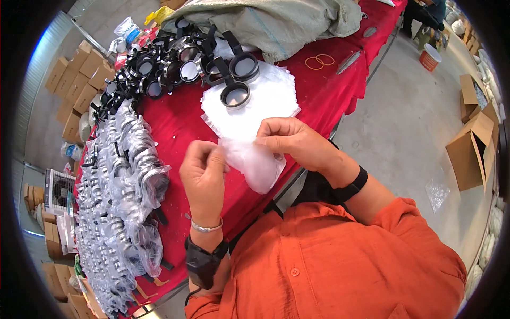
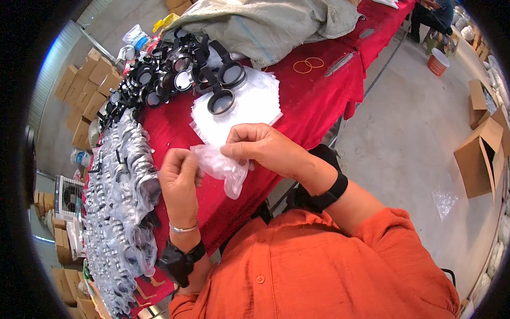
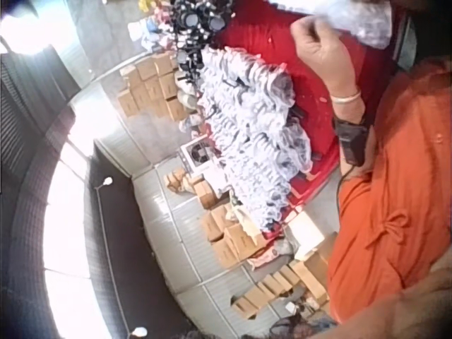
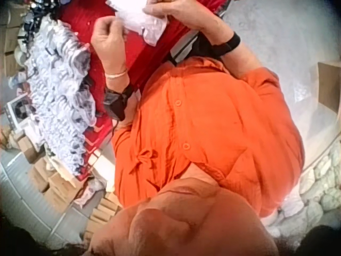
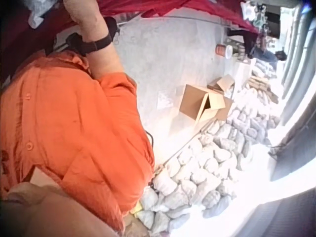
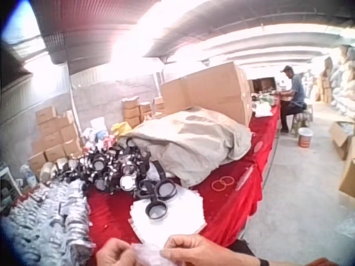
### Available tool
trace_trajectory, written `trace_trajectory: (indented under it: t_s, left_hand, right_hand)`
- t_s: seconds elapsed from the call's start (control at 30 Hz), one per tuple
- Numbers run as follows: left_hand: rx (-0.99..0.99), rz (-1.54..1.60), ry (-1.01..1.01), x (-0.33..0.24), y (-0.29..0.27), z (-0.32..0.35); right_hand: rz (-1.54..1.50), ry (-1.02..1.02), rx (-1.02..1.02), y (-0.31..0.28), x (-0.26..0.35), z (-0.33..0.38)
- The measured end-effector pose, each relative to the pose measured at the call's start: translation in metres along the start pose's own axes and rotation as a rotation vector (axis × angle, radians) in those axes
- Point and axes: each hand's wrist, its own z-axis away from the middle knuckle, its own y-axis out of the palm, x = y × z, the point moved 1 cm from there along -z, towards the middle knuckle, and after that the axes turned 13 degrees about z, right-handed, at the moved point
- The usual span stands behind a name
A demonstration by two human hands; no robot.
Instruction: Bagging circular metal components and organizing them on a table in a manufacturing warehouse.
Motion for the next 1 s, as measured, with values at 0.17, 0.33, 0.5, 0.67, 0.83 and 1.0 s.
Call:
trace_trajectory:
  t_s: [0.17, 0.33, 0.5, 0.67, 0.83, 1.0]
  left_hand:
    - [0.088, -0.108, -0.009, -0.010, 0.015, 0.013]
    - [0.058, 0.092, -0.146, 0.000, 0.022, 0.025]
    - [0.069, -0.224, -0.137, 0.012, -0.004, 0.033]
    - [0.046, -0.343, -0.051, 0.024, 0.002, 0.037]
    - [-0.158, 0.303, -0.201, 0.010, 0.005, 0.030]
    - [-0.037, 0.514, -0.389, 0.012, 0.016, 0.039]
  right_hand:
    - [0.028, -0.130, -0.135, 0.008, -0.009, 0.004]
    - [0.182, -0.167, -0.008, 0.018, -0.015, 0.016]
    - [-0.414, 0.060, -0.142, -0.002, -0.015, 0.029]
    - [-0.727, 0.058, -0.013, -0.007, -0.009, 0.031]
    - [0.109, -0.010, 0.090, 0.006, -0.014, 0.038]
    - [0.139, 0.028, -0.240, 0.001, -0.038, 0.033]
